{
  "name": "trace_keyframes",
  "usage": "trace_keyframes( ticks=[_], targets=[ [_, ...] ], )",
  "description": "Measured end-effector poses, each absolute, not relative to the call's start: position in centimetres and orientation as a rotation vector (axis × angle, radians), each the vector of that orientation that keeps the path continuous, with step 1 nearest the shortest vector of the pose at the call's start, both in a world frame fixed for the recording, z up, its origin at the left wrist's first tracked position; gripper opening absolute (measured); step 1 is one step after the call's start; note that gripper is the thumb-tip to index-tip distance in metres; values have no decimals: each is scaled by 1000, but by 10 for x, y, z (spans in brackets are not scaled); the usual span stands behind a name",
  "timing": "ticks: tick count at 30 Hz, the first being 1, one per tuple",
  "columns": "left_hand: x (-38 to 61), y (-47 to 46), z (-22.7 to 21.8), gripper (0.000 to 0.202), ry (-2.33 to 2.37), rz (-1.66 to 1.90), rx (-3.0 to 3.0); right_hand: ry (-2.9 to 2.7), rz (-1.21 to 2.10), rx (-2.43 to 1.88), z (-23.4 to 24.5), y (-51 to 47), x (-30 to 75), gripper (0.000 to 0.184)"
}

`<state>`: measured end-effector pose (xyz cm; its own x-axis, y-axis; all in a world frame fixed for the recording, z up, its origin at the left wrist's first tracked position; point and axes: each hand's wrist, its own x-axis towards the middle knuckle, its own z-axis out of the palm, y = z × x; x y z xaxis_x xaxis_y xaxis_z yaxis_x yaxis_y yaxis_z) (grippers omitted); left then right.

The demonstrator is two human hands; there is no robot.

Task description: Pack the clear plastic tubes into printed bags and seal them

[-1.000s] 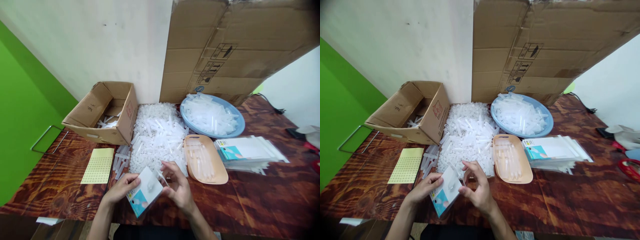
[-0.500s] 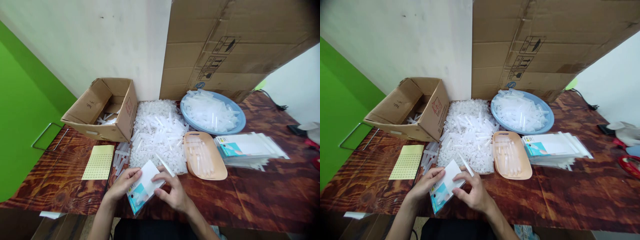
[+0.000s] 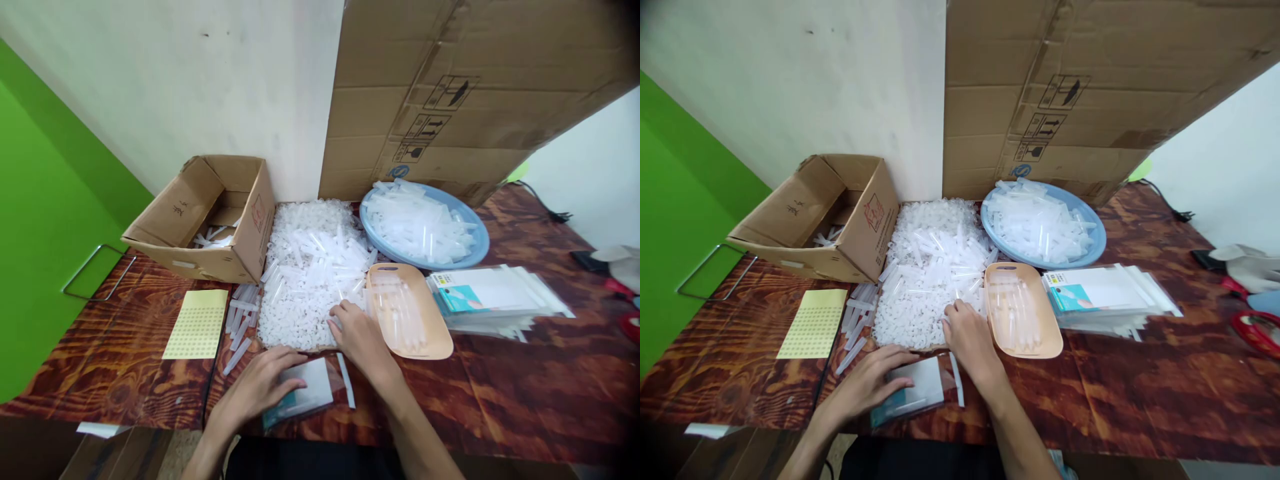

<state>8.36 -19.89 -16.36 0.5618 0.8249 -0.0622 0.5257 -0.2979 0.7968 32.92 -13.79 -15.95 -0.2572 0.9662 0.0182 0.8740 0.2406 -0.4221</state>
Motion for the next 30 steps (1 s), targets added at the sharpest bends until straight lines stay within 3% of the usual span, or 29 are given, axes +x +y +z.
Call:
trace_keyframes(
  ticks=[7,15,24,30],
  targets=[
    [105,-160,-156,16,1316,988,1977,-2366,333,-1801,-178,-133,313,11],
    [131,-95,-182,20,1524,866,2244,-2287,359,-1704,-178,-136,311,18],
    [129,-105,-175,14,1429,955,2232,-1416,945,-1323,-173,-129,325,15],
    [124,-136,-165,15,1273,949,2065,-1424,1058,-1165,-161,-128,323,14]
  ],
)
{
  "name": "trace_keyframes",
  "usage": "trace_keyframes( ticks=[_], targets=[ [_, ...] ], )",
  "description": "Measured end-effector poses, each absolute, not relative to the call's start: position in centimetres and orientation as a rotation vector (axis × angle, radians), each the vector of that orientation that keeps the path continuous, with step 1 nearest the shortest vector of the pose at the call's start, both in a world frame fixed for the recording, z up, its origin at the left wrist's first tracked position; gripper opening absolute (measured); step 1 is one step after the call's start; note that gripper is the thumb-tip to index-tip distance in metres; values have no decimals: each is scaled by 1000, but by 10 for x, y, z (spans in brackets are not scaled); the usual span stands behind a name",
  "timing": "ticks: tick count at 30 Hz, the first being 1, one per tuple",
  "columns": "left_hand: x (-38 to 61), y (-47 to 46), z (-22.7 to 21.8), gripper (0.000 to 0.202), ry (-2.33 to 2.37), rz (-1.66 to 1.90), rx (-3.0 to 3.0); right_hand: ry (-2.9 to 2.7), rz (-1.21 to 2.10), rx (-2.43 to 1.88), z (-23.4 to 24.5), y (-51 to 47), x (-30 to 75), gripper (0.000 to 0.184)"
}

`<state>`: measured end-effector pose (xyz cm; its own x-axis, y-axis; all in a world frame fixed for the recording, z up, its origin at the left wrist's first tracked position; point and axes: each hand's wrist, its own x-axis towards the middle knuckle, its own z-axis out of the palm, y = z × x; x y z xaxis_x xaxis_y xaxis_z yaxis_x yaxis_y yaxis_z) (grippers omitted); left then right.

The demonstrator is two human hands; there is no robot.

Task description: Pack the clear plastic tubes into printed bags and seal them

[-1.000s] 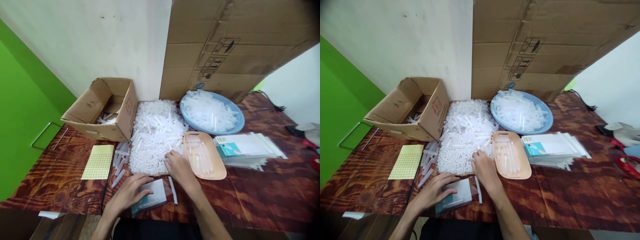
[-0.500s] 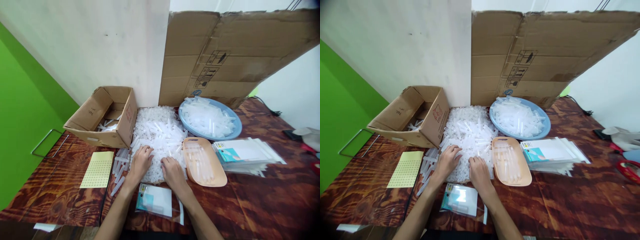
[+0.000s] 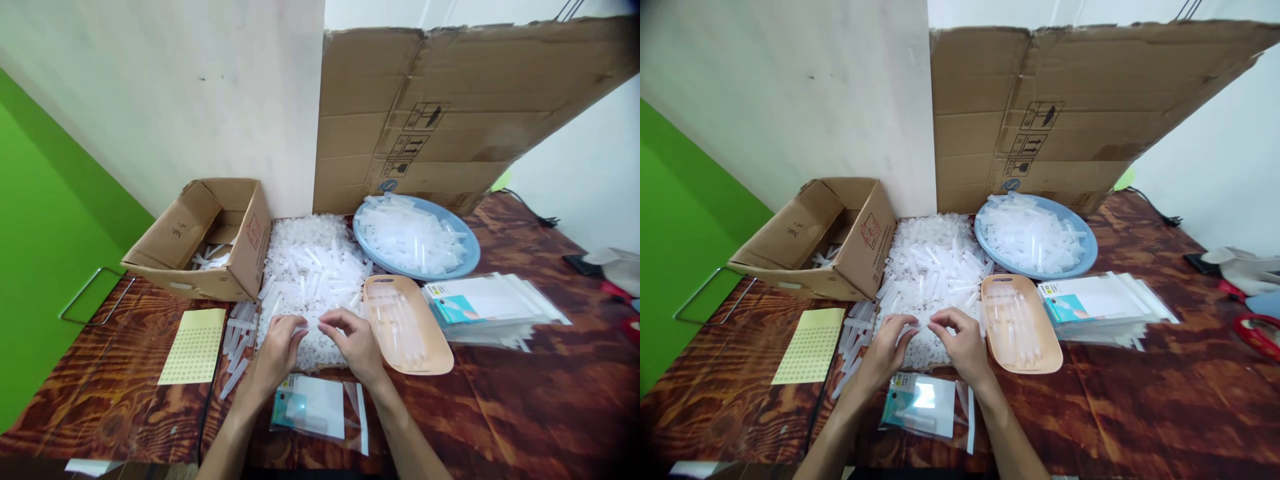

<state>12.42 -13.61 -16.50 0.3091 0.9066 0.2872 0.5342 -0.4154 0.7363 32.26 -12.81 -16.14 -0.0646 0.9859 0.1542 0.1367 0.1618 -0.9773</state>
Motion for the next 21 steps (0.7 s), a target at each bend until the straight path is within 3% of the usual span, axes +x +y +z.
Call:
trace_keyframes(
  ticks=[5,11,15,21],
  targets=[
    [128,-154,-160,22,1172,968,1865,-1557,1094,-1072,-154,-130,330,11],
    [139,-176,-152,28,1086,859,1714,-1447,1351,-1137,-144,-136,337,22],
    [144,-180,-160,44,1186,988,1682,-1455,1266,-1099,-137,-138,324,27],
    [119,-175,-167,32,1367,1126,1728,-1632,1356,-1017,-133,-121,295,41]
  ],
)
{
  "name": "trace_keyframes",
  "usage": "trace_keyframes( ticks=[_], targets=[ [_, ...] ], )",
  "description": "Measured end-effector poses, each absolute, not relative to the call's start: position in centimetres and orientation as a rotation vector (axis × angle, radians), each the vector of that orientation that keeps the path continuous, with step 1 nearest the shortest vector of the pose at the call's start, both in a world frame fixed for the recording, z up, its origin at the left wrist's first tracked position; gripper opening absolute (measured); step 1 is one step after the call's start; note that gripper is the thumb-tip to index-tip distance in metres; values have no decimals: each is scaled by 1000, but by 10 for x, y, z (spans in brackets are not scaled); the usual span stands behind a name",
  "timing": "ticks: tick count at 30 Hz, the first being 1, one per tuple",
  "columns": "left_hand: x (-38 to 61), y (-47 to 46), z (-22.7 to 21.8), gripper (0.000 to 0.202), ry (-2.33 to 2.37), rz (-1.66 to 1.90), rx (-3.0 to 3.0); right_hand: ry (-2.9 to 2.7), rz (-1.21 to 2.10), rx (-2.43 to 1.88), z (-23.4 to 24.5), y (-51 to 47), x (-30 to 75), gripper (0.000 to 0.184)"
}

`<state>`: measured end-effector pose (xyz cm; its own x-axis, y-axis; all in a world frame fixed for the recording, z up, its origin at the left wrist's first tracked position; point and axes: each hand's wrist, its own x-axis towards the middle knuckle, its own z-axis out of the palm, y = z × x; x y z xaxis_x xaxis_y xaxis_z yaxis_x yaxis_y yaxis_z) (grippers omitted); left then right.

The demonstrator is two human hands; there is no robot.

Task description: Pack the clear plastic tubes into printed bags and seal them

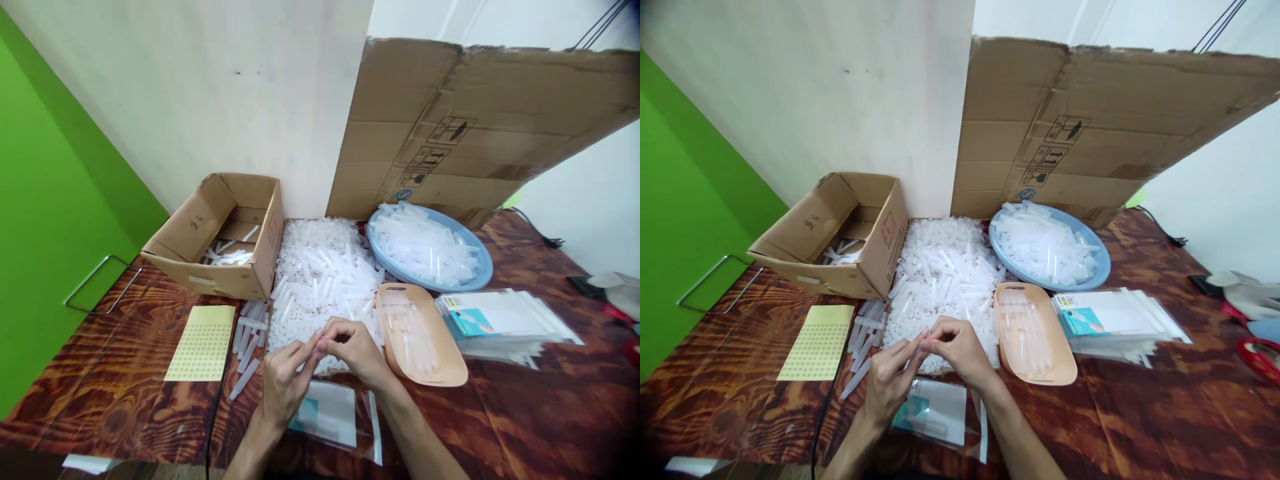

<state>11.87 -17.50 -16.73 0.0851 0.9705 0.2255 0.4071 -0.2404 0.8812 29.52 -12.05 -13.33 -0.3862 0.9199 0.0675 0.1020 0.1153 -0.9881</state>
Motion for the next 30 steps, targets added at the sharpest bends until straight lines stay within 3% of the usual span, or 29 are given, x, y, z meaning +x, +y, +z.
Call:
trace_keyframes(
  ticks=[3,5,8,11,20,30],
  targets=[
    [100,-171,-165,29,1478,1251,1539,-2060,1008,-1270,-129,-88,275,48],
    [91,-167,-164,28,1474,1367,1216,-2212,657,-1516,-128,-59,256,36],
    [80,-162,-164,29,1168,1476,588,-2252,488,-1675,-133,-21,225,22],
    [71,-162,-164,22,796,1461,244,-2295,400,-1773,-144,1,202,20],
    [62,-163,-171,11,497,1388,106,-2265,416,-1757,-158,5,196,20],
    [75,-156,-172,9,531,1316,54,-2015,761,-1206,-134,-51,234,19]
  ],
)
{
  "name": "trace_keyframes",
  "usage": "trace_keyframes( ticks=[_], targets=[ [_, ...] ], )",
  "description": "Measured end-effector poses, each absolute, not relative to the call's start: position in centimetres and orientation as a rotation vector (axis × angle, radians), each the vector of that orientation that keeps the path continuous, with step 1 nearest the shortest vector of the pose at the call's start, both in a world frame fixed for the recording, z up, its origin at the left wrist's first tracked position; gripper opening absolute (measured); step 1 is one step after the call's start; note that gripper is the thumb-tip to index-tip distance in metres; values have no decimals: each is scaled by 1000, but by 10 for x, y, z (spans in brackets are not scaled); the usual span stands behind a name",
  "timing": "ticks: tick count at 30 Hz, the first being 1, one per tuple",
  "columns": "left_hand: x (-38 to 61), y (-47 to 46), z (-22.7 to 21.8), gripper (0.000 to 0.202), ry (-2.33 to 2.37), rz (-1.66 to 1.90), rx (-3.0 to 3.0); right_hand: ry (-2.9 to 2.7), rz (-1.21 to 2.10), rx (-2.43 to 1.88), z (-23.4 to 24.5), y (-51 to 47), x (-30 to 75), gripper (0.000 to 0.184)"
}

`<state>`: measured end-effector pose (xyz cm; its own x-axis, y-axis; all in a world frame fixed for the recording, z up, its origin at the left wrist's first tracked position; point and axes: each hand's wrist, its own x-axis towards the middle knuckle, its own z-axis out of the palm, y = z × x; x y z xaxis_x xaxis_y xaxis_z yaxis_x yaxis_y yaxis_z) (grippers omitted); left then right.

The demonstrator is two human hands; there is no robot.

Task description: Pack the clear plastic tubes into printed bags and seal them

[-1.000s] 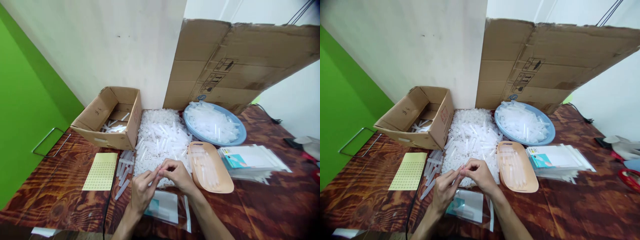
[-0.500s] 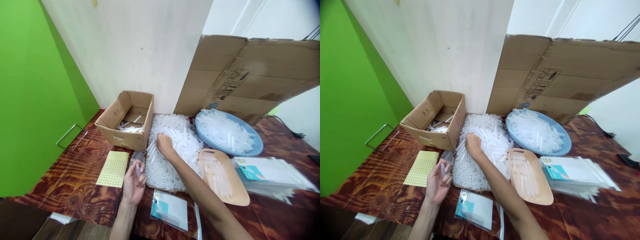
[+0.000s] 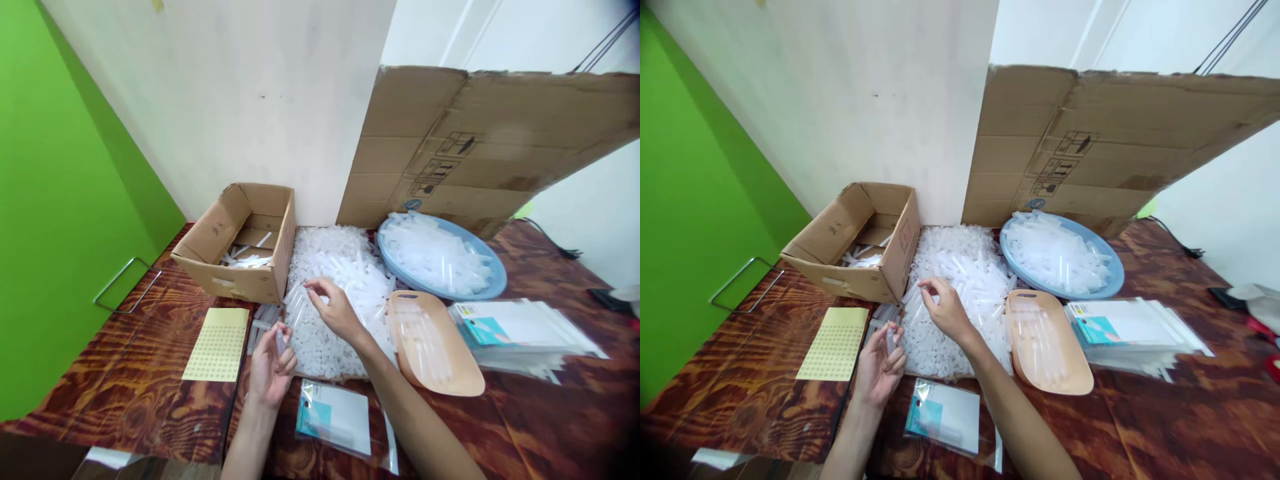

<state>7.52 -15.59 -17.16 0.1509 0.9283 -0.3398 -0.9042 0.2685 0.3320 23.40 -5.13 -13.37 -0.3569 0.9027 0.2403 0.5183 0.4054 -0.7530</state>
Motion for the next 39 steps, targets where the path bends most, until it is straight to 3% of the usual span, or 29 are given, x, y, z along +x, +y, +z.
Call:
trace_keyframes(
  ticks=[5,10,22,27,28,31,32,34,37,39],
  targets=[
    [94,-156,-168,21,730,1304,229,-1636,1218,-982,-135,-90,258,21],
    [108,-159,-159,36,1149,1239,908,-1675,1107,-945,-138,-104,282,11],
    [123,-162,-146,27,1376,1036,1857,-1817,1055,-904,-131,-123,314,10],
    [126,-160,-151,38,1317,983,2146,-1795,1221,-1261,-143,-126,319,63],
    [126,-160,-152,40,1319,973,2170,-1765,1274,-1267,-144,-127,322,62],
    [125,-159,-154,43,1334,943,2216,-1674,1432,-1114,-147,-130,328,33],
    [126,-159,-154,42,1337,909,2255,-1649,1482,-1070,-149,-132,328,33],
    [127,-160,-152,39,1330,812,2377,-1600,1580,-1086,-154,-134,327,36],
    [130,-160,-149,37,1277,714,2517,-1535,1673,-1200,-161,-136,322,61],
    [129,-160,-147,42,1289,764,2435,-1504,1662,-1194,-161,-138,324,59]
  ],
)
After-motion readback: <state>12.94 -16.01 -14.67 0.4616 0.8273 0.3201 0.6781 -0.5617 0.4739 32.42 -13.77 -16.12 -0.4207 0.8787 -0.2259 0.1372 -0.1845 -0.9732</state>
